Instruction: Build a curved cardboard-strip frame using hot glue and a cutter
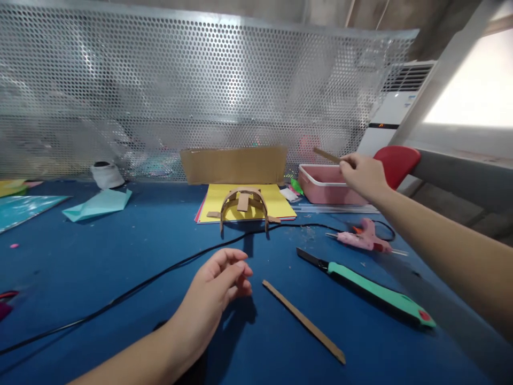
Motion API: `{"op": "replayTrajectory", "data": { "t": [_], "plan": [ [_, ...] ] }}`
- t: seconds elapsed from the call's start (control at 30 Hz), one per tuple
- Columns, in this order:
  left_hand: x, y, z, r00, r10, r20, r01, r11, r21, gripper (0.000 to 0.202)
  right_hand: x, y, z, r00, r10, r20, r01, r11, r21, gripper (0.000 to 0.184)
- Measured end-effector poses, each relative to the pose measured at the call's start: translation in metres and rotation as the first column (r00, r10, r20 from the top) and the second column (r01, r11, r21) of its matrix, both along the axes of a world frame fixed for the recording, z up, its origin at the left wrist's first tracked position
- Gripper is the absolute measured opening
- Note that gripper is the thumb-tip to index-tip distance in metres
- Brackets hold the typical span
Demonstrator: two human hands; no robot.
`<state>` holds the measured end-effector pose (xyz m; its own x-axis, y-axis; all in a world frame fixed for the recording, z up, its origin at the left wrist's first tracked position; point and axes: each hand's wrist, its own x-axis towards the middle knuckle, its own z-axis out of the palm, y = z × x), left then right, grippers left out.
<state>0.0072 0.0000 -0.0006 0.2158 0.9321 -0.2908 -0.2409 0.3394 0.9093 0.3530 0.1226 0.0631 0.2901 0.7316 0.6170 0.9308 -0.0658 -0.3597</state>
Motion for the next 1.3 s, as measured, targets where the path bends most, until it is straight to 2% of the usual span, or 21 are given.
{"op": "replayTrajectory", "data": {
  "t": [0.1,0.23,0.3,0.33,0.43,0.53,0.67,0.73,0.8,1.07,1.3],
  "plan": [
    [-0.001,0.001,0.0,1.0,-0.004,-0.006,0.004,1.0,-0.012,0.029,0.017,0.014,-0.005,0.996,0.03,0.078,-0.026,0.998,-0.055,0.032],
    [-0.002,0.002,-0.002,0.998,-0.062,0.006,0.062,0.998,0.008,0.027,0.008,0.005,-0.025,0.941,0.277,0.196,-0.233,0.947,-0.22,0.024],
    [-0.003,0.002,-0.003,0.995,-0.096,0.008,0.096,0.995,0.016,0.026,0.003,-0.001,-0.032,0.915,0.327,0.235,-0.261,0.926,-0.272,0.02],
    [-0.003,0.002,-0.004,0.994,-0.107,0.007,0.107,0.994,0.02,0.025,0.002,-0.002,-0.033,0.92,0.3,0.253,-0.234,0.937,-0.259,0.023],
    [-0.003,0.002,-0.004,0.994,-0.113,0.005,0.113,0.993,0.028,0.024,0.009,0.002,-0.029,0.954,0.099,0.281,-0.056,0.986,-0.156,0.036],
    [-0.003,0.003,-0.003,0.993,-0.119,0.004,0.119,0.992,0.037,0.022,0.023,0.011,-0.021,0.954,0.007,0.299,0.054,0.979,-0.196,0.03],
    [-0.003,0.002,-0.002,0.991,-0.135,-0.01,0.135,0.99,0.04,0.021,0.033,0.023,-0.019,0.933,0.094,0.346,0.023,0.948,-0.317,0.026],
    [-0.002,0.001,0.0,0.99,-0.14,-0.017,0.14,0.989,0.037,0.021,0.032,0.025,-0.021,0.924,0.142,0.356,-0.014,0.941,-0.338,0.019],
    [-0.003,0.0,0.002,0.99,-0.141,-0.022,0.142,0.989,0.037,0.02,0.03,0.025,-0.021,0.919,0.176,0.353,-0.051,0.94,-0.337,0.02],
    [-0.003,-0.003,0.003,0.99,-0.14,-0.034,0.141,0.989,0.037,0.021,0.015,0.014,-0.016,0.925,0.244,0.293,-0.169,0.951,-0.257,0.04],
    [-0.003,-0.003,0.005,0.988,-0.153,-0.032,0.155,0.987,0.048,0.022,-0.014,-0.015,-0.006,0.972,0.172,0.158,-0.161,0.984,-0.077,0.041]
  ]
}}
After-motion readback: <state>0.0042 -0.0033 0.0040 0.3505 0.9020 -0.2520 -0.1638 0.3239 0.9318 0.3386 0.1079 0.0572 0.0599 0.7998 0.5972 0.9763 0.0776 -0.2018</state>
